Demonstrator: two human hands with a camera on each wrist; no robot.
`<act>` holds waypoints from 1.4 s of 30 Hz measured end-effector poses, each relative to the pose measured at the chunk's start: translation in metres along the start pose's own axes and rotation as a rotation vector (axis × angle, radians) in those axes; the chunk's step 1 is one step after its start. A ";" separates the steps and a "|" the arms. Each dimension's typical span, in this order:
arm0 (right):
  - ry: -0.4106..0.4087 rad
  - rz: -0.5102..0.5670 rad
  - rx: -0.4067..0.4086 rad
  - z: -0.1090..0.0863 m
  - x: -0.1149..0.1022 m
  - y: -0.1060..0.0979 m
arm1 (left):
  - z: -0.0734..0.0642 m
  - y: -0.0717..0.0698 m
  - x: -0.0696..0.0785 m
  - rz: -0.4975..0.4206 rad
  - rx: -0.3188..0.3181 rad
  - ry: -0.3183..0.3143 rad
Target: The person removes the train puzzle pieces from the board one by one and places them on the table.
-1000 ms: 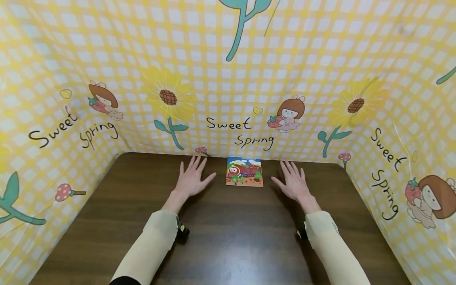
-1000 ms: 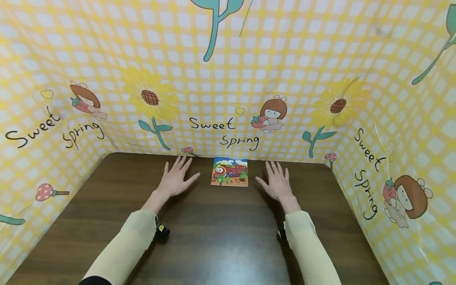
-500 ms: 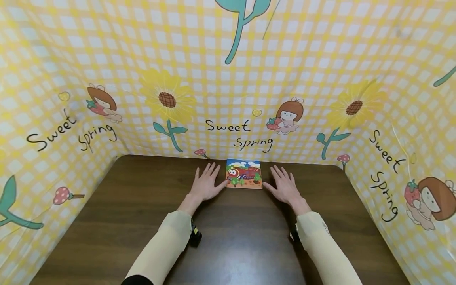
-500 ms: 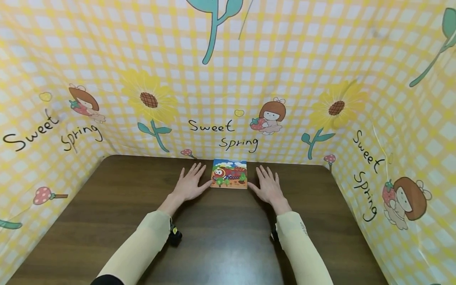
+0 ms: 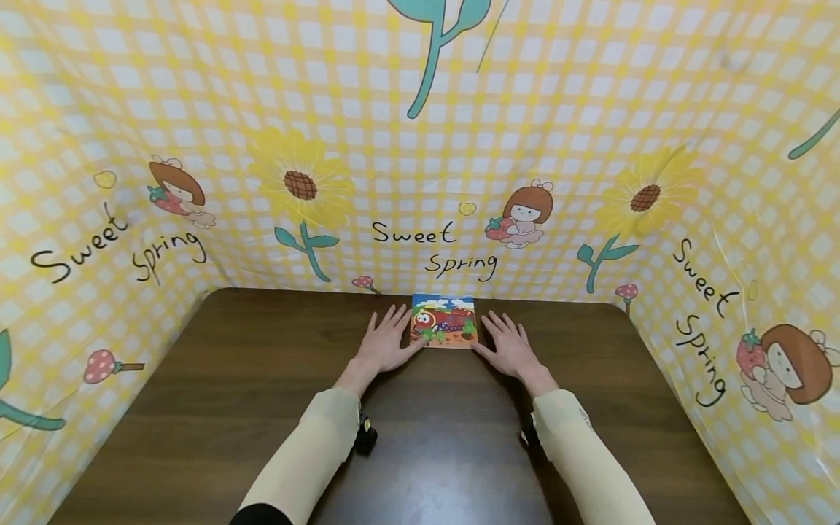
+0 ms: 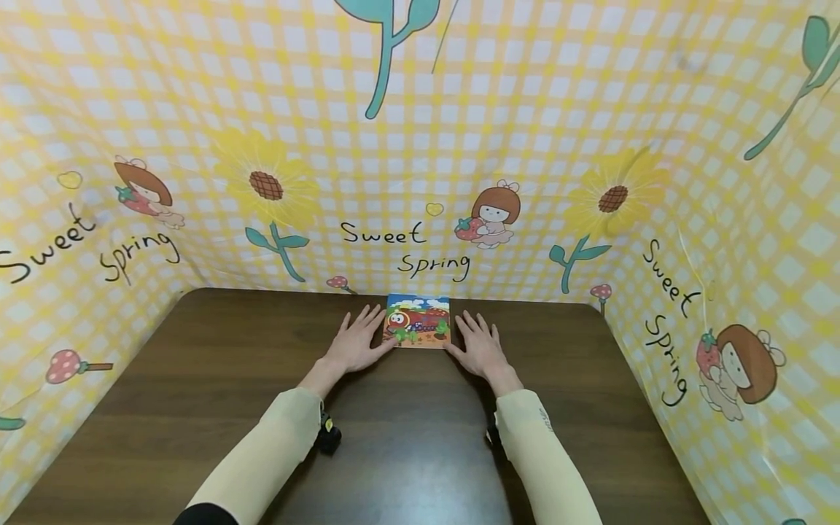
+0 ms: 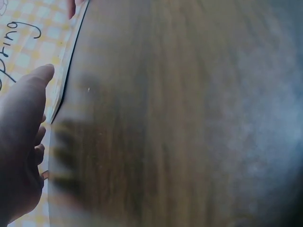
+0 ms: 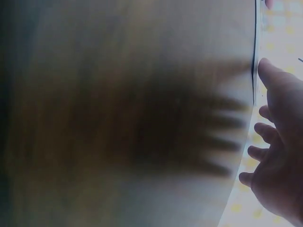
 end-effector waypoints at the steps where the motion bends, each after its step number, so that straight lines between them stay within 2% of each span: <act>1: 0.000 0.002 -0.005 0.000 0.000 0.001 | 0.000 0.001 0.000 0.002 -0.004 0.003; 9: 0.008 0.036 -0.044 -0.001 -0.003 0.005 | 0.002 0.006 0.001 -0.007 -0.012 0.011; 20: 0.007 0.021 -0.052 -0.003 -0.005 0.008 | 0.003 0.007 0.003 0.002 -0.008 0.005; 27: 0.012 0.026 -0.051 -0.004 -0.007 0.007 | -0.001 0.006 0.002 0.002 -0.009 0.000; 34: 0.022 0.027 -0.068 -0.002 -0.013 0.011 | -0.005 0.003 -0.006 0.013 -0.011 -0.011; 42: -0.022 -0.014 -0.097 -0.004 -0.028 0.012 | -0.016 -0.002 -0.008 0.004 -0.016 -0.001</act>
Point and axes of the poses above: each hand's wrist, its own z-axis towards the middle knuckle, its own y-axis out of the palm, x = y × z, the point moved 8 cm from there along z, towards the middle knuckle, and after that the axes turned 8 degrees about x, right-handed, at the moved point
